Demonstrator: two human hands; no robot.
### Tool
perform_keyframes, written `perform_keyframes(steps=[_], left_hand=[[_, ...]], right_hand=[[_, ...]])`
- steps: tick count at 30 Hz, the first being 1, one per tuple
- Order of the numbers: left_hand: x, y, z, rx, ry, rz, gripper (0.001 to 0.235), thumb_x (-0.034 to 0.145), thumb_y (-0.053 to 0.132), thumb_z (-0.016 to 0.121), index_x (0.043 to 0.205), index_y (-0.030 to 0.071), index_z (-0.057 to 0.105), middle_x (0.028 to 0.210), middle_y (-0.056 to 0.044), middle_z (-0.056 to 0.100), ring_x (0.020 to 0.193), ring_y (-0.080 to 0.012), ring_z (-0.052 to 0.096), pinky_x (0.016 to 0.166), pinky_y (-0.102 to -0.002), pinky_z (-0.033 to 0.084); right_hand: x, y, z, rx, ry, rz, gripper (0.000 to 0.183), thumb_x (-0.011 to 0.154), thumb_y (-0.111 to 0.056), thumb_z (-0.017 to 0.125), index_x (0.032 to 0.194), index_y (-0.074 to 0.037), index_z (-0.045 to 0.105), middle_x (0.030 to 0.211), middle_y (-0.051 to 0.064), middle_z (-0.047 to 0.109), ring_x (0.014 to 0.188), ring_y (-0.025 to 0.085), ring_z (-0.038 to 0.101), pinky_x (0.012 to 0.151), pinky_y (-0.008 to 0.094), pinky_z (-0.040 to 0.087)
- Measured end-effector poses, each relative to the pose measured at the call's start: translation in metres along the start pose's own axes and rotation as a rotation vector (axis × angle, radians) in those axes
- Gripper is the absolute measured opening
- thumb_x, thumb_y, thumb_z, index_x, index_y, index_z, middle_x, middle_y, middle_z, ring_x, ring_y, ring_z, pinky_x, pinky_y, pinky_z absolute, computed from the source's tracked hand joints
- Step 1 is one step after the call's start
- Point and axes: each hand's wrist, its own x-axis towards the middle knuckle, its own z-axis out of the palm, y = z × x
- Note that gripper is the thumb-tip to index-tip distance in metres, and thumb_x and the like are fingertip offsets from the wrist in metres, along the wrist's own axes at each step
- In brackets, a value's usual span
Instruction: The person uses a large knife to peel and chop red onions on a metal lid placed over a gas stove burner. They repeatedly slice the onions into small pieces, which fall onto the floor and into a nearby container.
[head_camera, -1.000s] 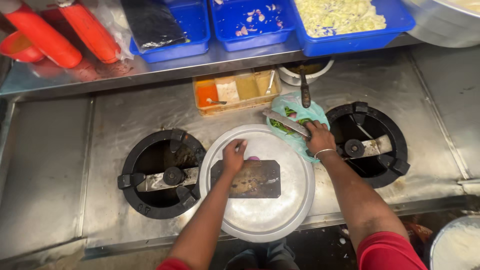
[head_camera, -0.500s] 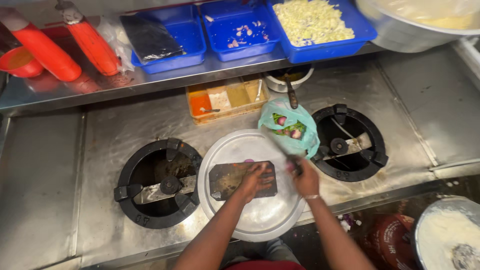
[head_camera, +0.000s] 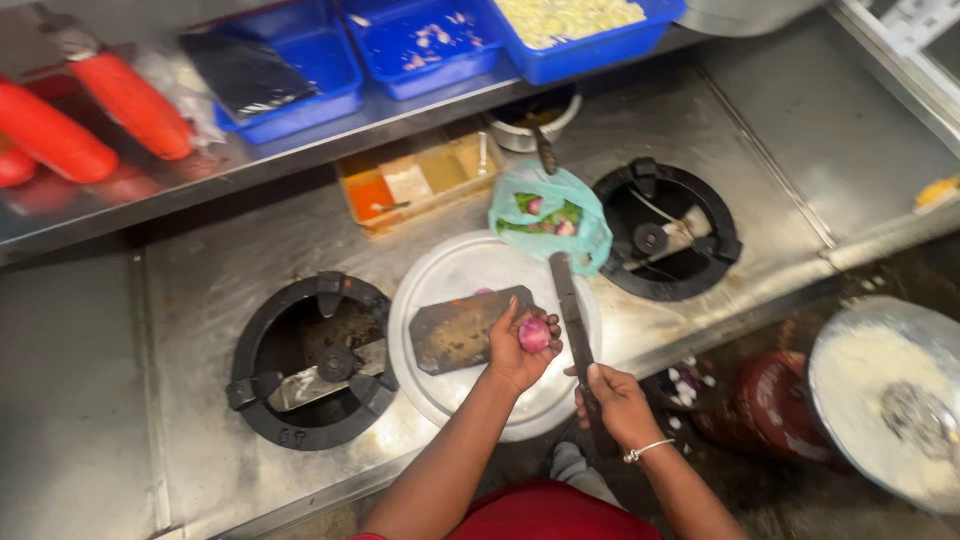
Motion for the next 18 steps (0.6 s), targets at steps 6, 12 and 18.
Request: perform_keyframes(steps=[6,12,18], left_hand=[[0.000,-0.046,0.020,0.166,0.127,0.017,0.023,0.095,0.029,0.069,0.087,0.009,0.061,0.083,-0.012,0.065,0.073,-0.0231,0.063,0.058,-0.032,0.048],[0.012,-0.079,0.028,0.101,0.105,0.051,0.022,0.098,0.026,0.060,0.091,0.006,0.060,0.089,-0.013,0.066,0.083,-0.0253,0.066,0.069,-0.035,0.055],[0.009,-0.132,0.070,0.000,0.041,0.092,0.029,0.096,0.034,0.054,0.087,0.006,0.058,0.090,-0.013,0.065,0.086,-0.0279,0.062,0.076,-0.043,0.055]], right_hand=[[-0.036,-0.025,-0.003,-0.320,0.130,-0.212,0.056,0.077,-0.012,0.082,0.122,-0.004,0.049,0.078,0.006,0.061,0.061,0.017,0.061,0.050,0.033,0.052],[-0.055,-0.046,-0.041,-0.539,0.192,-0.457,0.076,0.069,0.002,0.084,0.134,-0.006,0.044,0.097,0.004,0.070,0.082,0.018,0.069,0.074,0.032,0.056],[-0.064,-0.055,-0.100,-0.346,0.139,-0.453,0.082,0.062,0.001,0.088,0.130,-0.007,0.044,0.097,0.008,0.064,0.087,0.019,0.066,0.076,0.033,0.055]])
